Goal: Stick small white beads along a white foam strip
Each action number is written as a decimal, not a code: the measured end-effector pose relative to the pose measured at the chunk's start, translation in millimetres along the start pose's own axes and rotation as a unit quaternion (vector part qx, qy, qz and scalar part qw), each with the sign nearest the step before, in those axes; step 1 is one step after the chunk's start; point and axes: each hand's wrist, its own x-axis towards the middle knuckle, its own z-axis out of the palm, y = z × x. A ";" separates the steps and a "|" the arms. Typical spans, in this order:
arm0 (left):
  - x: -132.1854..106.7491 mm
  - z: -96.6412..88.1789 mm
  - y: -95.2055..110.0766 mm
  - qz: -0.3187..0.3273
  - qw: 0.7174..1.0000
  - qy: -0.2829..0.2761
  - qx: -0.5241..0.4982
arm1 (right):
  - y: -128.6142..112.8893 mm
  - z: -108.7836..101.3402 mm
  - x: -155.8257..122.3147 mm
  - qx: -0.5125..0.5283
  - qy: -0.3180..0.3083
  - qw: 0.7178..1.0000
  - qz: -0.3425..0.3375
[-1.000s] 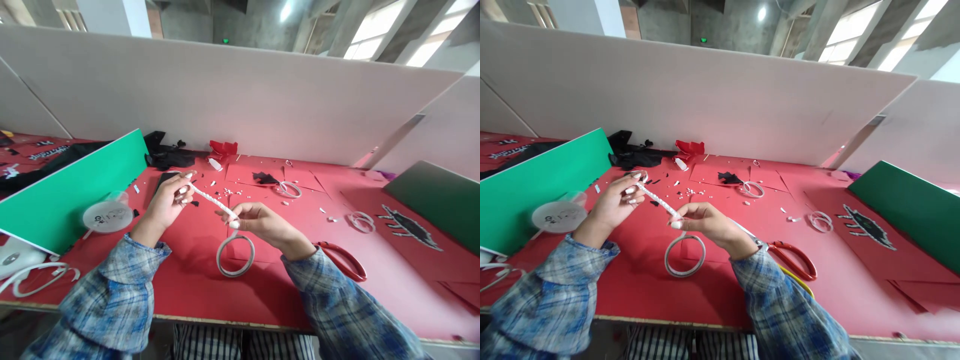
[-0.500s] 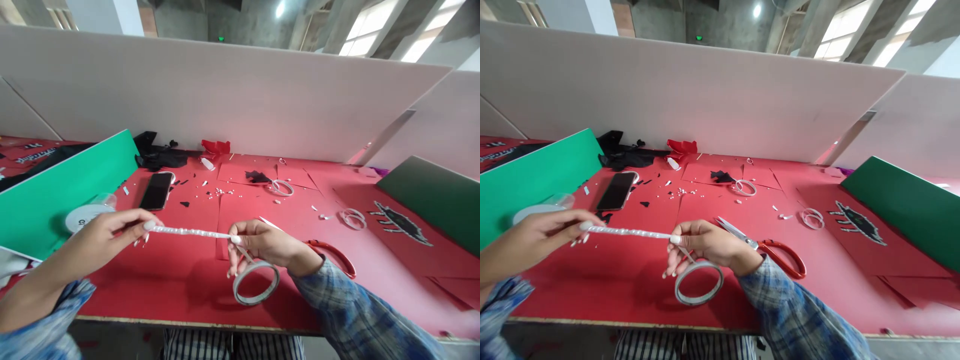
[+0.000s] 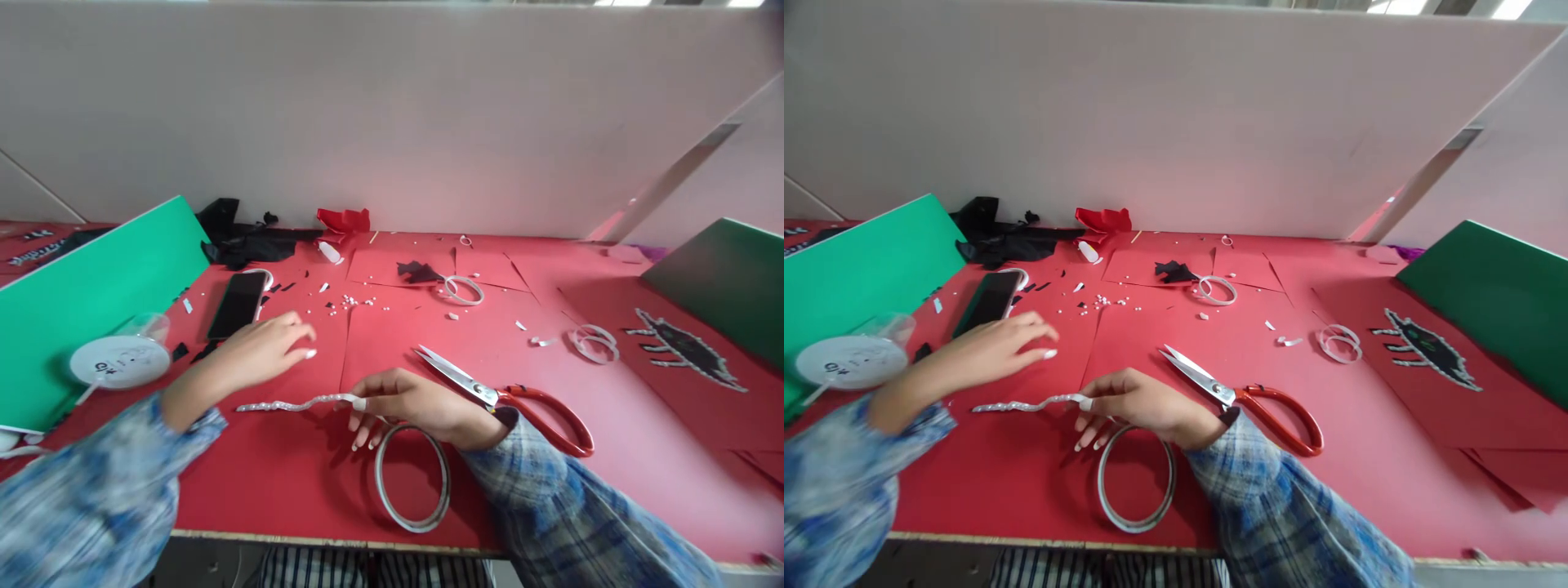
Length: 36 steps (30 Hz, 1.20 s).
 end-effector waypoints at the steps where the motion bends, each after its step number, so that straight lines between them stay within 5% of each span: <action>1: 18.6 7.8 1.4 0.005 1.000 -0.002 0.019 | 1.3 1.3 0.0 -0.001 0.004 1.000 -0.002; 5: 83.9 35.9 -3.7 -0.003 0.999 0.044 -0.012 | 4.2 4.9 0.1 0.013 0.021 1.000 -0.005; 8: 110.1 47.0 -11.6 0.003 0.998 0.058 -0.031 | 5.0 6.5 -0.2 0.027 0.027 0.999 -0.005; 20: 124.6 54.0 -6.0 0.026 0.996 0.070 -0.052 | 3.6 5.7 -0.3 0.036 0.054 0.998 -0.016; 27: 99.5 25.2 -1.0 0.039 0.986 0.084 -0.140 | 6.4 5.2 0.4 0.036 0.090 0.995 -0.022; 32: 37.7 15.7 25.3 0.050 0.972 0.043 -0.227 | 7.8 5.5 0.4 0.015 0.105 0.993 -0.043; 36: -3.2 17.9 41.6 0.128 0.968 0.020 -0.215 | 7.1 5.5 -0.4 0.007 0.121 0.992 -0.037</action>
